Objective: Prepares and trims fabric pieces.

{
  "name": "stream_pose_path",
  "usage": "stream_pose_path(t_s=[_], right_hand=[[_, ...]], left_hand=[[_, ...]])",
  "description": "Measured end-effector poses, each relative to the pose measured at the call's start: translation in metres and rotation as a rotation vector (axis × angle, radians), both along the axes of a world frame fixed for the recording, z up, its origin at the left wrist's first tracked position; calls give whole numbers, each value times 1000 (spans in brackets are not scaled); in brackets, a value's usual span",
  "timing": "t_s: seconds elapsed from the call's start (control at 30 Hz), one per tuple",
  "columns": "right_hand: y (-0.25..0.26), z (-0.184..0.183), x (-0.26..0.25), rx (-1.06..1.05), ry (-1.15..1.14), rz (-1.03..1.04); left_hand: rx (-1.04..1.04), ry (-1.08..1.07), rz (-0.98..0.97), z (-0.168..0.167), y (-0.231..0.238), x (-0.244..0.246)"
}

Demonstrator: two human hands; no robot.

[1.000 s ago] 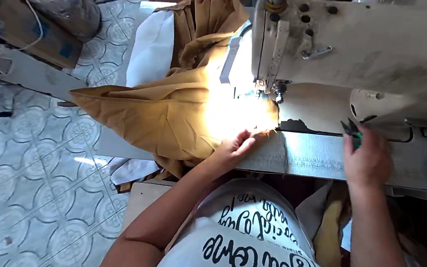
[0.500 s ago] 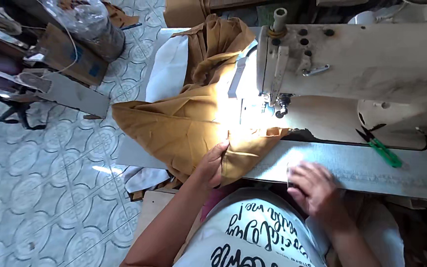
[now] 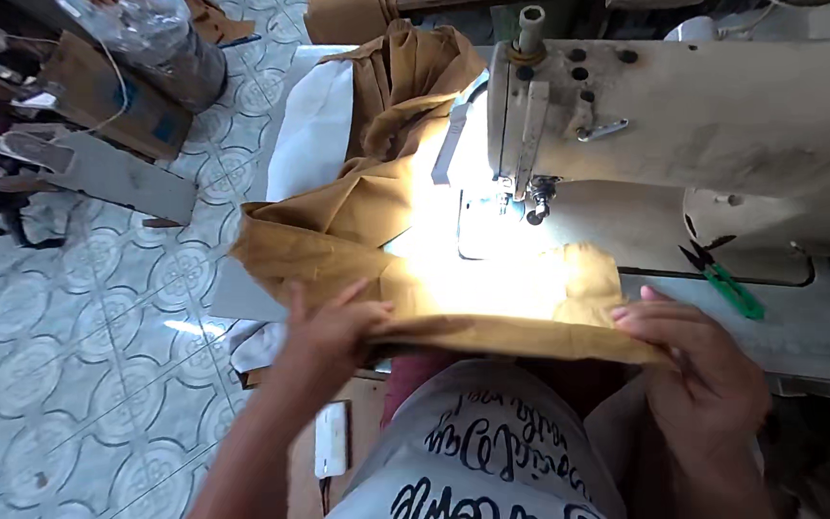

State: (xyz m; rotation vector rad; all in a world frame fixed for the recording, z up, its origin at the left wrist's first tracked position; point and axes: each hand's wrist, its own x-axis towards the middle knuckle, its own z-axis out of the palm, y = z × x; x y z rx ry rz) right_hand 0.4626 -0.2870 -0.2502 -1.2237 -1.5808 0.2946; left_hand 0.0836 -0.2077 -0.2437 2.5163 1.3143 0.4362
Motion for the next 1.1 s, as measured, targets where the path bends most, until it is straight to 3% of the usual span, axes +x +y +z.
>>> stream_pose_path(t_s=[0.13, 0.27, 0.37, 0.47, 0.63, 0.8, 0.97, 1.1], right_hand=[[0, 7, -2, -56, 134, 42], [37, -7, -1, -167, 136, -56], [50, -21, 8, -281, 67, -180], [28, -31, 13, -336, -31, -274], [-14, -52, -17, -343, -286, -188], [-30, -71, -19, -250, -550, -187], [-42, -57, 19, -304, -533, -245], [-56, -23, 109, -469, -563, -651]], left_hand=[[-88, -143, 112, 68, -4, -59], [46, -3, 110, 80, 37, -28], [8, 128, 189, 55, 76, 12], [113, 188, 195, 34, 76, 51], [200, -67, -202, -35, 19, 132], [56, -92, -343, -62, 42, 157], [-38, -231, -320, -70, 42, 162], [-25, -215, -297, -73, 38, 163]])
